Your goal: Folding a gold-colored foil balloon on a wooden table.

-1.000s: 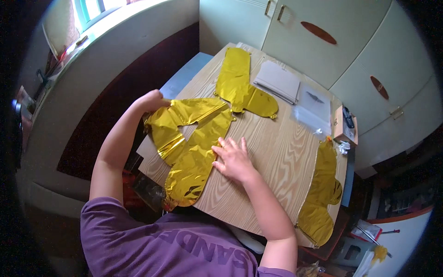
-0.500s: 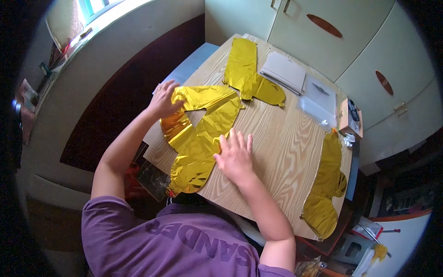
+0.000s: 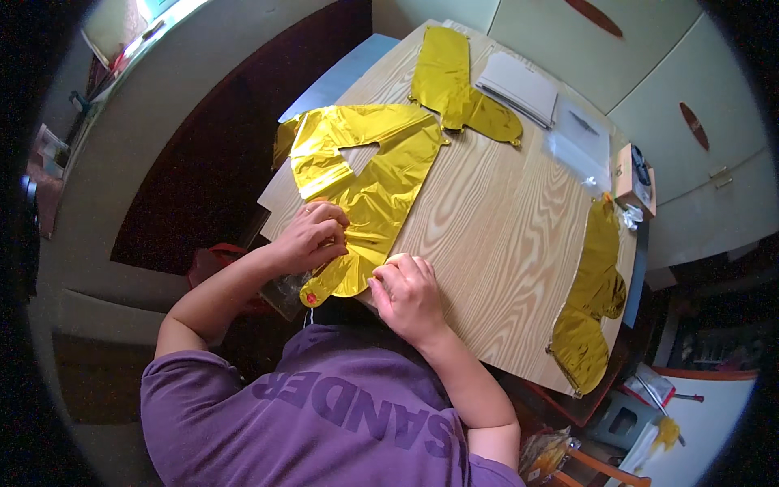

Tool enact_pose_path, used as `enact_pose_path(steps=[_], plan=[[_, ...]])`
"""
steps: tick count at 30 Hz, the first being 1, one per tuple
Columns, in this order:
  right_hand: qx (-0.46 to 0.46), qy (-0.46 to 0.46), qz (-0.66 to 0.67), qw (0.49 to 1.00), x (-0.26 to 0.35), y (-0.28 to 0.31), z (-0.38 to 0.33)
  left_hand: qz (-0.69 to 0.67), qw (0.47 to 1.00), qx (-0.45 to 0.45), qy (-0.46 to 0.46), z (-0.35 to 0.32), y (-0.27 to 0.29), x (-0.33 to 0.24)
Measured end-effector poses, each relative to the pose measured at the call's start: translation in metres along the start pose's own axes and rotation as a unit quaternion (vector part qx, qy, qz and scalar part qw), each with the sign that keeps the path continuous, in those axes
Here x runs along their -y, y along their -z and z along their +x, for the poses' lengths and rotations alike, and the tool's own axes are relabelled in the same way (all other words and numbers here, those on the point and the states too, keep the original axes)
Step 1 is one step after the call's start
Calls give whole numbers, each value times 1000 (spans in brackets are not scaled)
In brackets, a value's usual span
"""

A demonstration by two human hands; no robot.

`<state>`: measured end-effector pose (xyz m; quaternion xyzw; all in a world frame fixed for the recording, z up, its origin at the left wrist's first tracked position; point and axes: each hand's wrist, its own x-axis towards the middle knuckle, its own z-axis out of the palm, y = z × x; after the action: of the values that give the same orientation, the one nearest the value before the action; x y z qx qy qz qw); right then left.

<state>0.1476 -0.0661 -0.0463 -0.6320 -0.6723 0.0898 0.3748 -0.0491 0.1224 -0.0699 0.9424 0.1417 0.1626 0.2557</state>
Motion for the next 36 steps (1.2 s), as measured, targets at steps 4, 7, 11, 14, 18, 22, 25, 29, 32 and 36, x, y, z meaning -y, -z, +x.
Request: enact_pose_path(steps=[4, 7, 11, 14, 18, 22, 25, 29, 32, 36], plan=[[23, -3, 7, 1000, 5, -6, 1, -46, 999, -12, -22, -7, 16, -15], [53, 0, -23, 998, 8, -13, 11, -81, 996, 32, -6, -22, 27, -21], [117, -34, -48, 991, 5, -26, 29, -40, 995, 69, -61, -35, 28, -24], [184, -49, -33, 981, -7, -23, 43, -68, 996, 55, -33, -38, 22, -15], [202, -64, -1, 977, -11, -20, 51, -139, 989, 44, -12, -36, 20, -1], [223, -69, -24, 972, -10, -22, 55, -126, 990, 64, 10, -32, 26, -9], [233, -79, -28, 969, -9, -22, 59, -12, 997, 65, -36, -30, 35, -32], [255, -115, 8, 960, -12, -20, 63, 126, 980, 65, -140, -36, 37, -56], [267, -115, 11, 957, -10, -19, 64, 191, 959, 74, -196, -63, 22, -44], [260, -95, -26, 961, -7, -18, 59, 192, 959, 32, -206, -57, 35, -66]])
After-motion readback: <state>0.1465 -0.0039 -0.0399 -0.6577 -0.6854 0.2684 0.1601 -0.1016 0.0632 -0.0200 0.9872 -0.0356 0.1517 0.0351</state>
